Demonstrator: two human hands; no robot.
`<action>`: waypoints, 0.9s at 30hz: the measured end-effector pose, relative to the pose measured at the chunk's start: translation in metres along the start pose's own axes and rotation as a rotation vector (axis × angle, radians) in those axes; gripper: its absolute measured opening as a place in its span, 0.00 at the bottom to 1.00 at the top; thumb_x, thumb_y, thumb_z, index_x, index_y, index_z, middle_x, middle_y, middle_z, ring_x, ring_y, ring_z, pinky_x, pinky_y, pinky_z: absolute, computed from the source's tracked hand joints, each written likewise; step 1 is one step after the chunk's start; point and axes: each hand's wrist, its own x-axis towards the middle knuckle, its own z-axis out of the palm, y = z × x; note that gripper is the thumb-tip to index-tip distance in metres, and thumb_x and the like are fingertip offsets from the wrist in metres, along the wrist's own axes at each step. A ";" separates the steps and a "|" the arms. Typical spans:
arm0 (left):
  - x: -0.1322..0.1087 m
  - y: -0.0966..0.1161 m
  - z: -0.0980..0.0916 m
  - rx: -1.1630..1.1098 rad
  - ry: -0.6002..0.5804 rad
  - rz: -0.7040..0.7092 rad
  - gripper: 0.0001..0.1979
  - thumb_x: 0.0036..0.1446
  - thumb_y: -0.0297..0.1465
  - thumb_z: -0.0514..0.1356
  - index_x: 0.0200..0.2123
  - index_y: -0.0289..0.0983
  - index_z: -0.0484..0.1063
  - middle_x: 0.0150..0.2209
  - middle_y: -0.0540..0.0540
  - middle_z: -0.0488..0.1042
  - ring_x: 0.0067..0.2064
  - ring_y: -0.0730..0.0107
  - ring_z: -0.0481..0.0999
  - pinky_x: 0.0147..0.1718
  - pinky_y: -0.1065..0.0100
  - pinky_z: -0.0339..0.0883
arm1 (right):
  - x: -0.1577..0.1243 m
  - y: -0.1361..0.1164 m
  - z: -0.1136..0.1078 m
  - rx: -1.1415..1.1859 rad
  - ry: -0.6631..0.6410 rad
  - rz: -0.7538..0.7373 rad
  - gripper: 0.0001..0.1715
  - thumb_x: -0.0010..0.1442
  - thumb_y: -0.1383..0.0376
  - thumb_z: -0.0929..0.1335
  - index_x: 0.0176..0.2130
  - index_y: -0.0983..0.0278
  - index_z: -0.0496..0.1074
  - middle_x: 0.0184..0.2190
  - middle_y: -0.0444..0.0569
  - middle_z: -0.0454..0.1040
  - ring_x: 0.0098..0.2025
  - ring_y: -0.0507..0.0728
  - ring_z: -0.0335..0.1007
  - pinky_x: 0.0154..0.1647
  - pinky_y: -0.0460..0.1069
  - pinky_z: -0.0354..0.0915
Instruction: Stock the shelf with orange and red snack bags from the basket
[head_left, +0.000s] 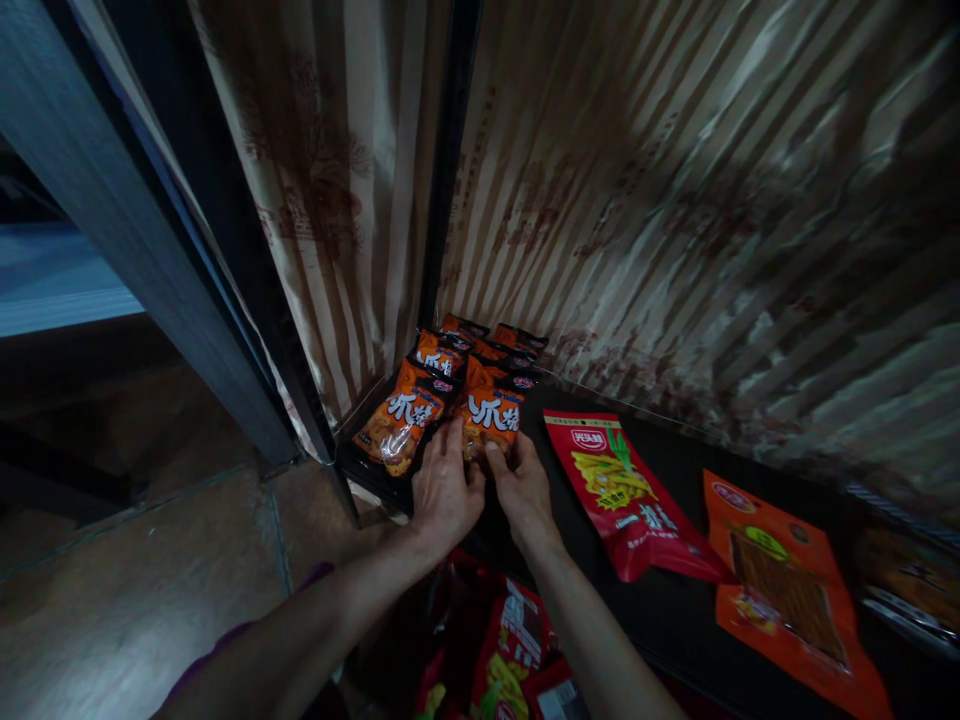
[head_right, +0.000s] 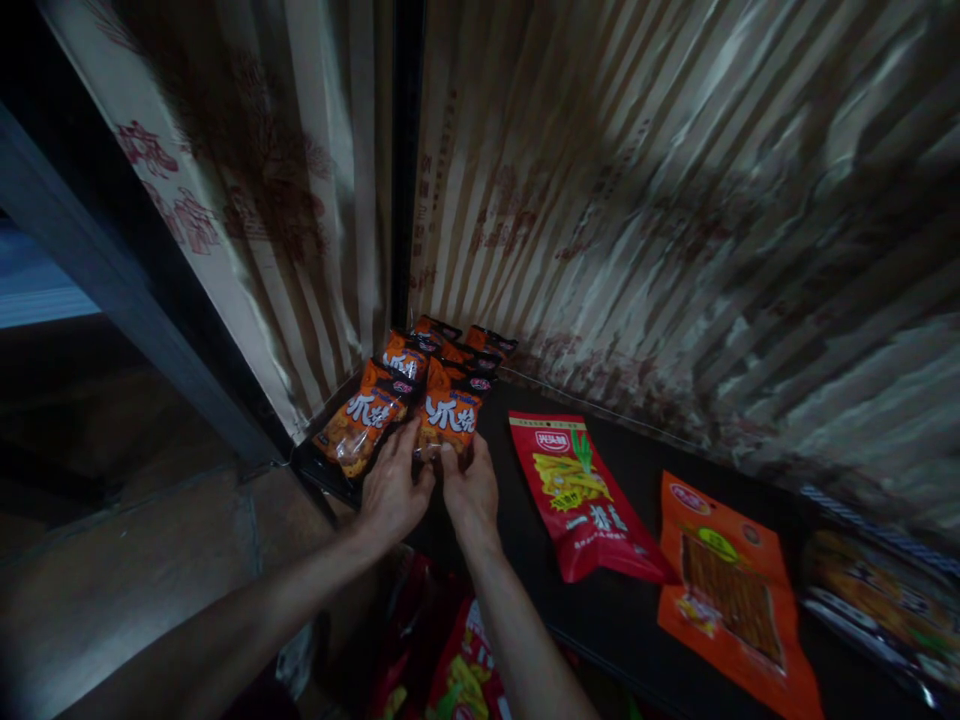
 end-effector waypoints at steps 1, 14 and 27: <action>-0.001 0.000 0.000 0.021 -0.006 -0.009 0.31 0.53 0.27 0.53 0.62 0.36 0.55 0.61 0.37 0.61 0.62 0.55 0.59 0.58 0.56 0.57 | 0.000 0.001 -0.001 0.007 -0.006 -0.002 0.21 0.49 0.57 0.70 0.43 0.59 0.72 0.37 0.44 0.77 0.38 0.57 0.72 0.43 0.52 0.65; -0.003 -0.001 0.006 0.411 0.060 0.094 0.33 0.56 0.29 0.52 0.65 0.34 0.48 0.65 0.39 0.52 0.60 0.56 0.61 0.53 0.59 0.66 | 0.005 0.006 -0.026 0.015 -0.072 0.054 0.29 0.49 0.52 0.70 0.49 0.60 0.70 0.49 0.50 0.74 0.50 0.60 0.69 0.51 0.55 0.64; -0.009 0.001 0.012 0.555 0.093 0.295 0.34 0.55 0.33 0.58 0.64 0.38 0.50 0.67 0.39 0.45 0.60 0.52 0.58 0.44 0.60 0.72 | 0.093 0.033 -0.021 -0.039 0.034 0.023 0.19 0.51 0.58 0.68 0.43 0.60 0.72 0.40 0.49 0.78 0.42 0.58 0.74 0.43 0.52 0.71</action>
